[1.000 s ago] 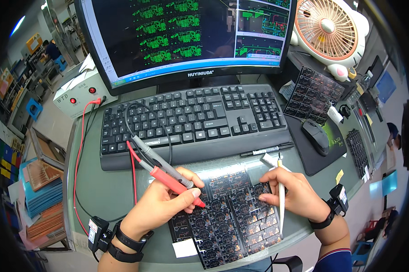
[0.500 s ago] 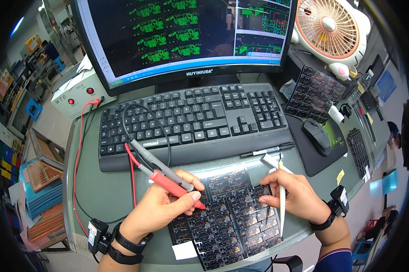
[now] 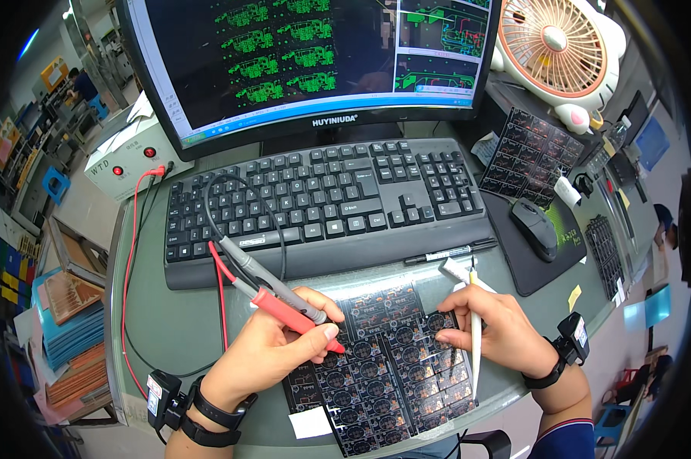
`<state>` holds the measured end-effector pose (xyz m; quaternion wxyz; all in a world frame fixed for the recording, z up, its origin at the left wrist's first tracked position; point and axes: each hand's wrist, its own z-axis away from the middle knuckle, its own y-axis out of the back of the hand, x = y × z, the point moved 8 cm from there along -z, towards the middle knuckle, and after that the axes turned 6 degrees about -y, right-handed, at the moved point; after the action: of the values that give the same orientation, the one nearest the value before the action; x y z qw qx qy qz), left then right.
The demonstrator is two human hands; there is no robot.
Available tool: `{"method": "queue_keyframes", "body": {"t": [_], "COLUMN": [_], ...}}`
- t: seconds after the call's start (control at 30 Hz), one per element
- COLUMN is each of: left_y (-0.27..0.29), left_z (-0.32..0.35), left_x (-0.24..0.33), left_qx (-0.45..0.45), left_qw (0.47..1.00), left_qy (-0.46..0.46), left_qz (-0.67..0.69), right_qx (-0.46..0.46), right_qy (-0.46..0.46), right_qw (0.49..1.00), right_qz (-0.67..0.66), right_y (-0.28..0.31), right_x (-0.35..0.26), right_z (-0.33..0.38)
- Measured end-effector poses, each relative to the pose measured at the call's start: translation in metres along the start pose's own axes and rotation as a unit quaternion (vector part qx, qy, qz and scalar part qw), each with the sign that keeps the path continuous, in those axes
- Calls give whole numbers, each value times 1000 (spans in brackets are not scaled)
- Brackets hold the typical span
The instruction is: Testing a printed circuit board using multimeter probes and a computer interface.
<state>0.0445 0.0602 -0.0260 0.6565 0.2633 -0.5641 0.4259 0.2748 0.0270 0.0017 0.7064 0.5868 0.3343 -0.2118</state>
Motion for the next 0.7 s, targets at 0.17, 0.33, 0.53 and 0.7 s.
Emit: {"method": "queue_keyframes", "body": {"t": [0.17,0.33,0.53,0.7], "left_y": [-1,-2,-2,-1], "left_z": [-2,-2,-2,-2], "left_x": [-2,-1,-1,-1], "left_qx": [-2,-7,-10,-8], "left_qw": [1000,1000,1000,1000], "left_qy": [-3,-14,-18,-18], "left_qz": [-4,-5,-7,-13], "right_qx": [0,6,4,4], "right_qy": [0,17,17,10], "right_qw": [1000,1000,1000,1000], "right_qz": [2,10,3,1], "right_y": [0,0,1,0], "right_x": [2,0,-1,1], "right_z": [0,0,0,0]}}
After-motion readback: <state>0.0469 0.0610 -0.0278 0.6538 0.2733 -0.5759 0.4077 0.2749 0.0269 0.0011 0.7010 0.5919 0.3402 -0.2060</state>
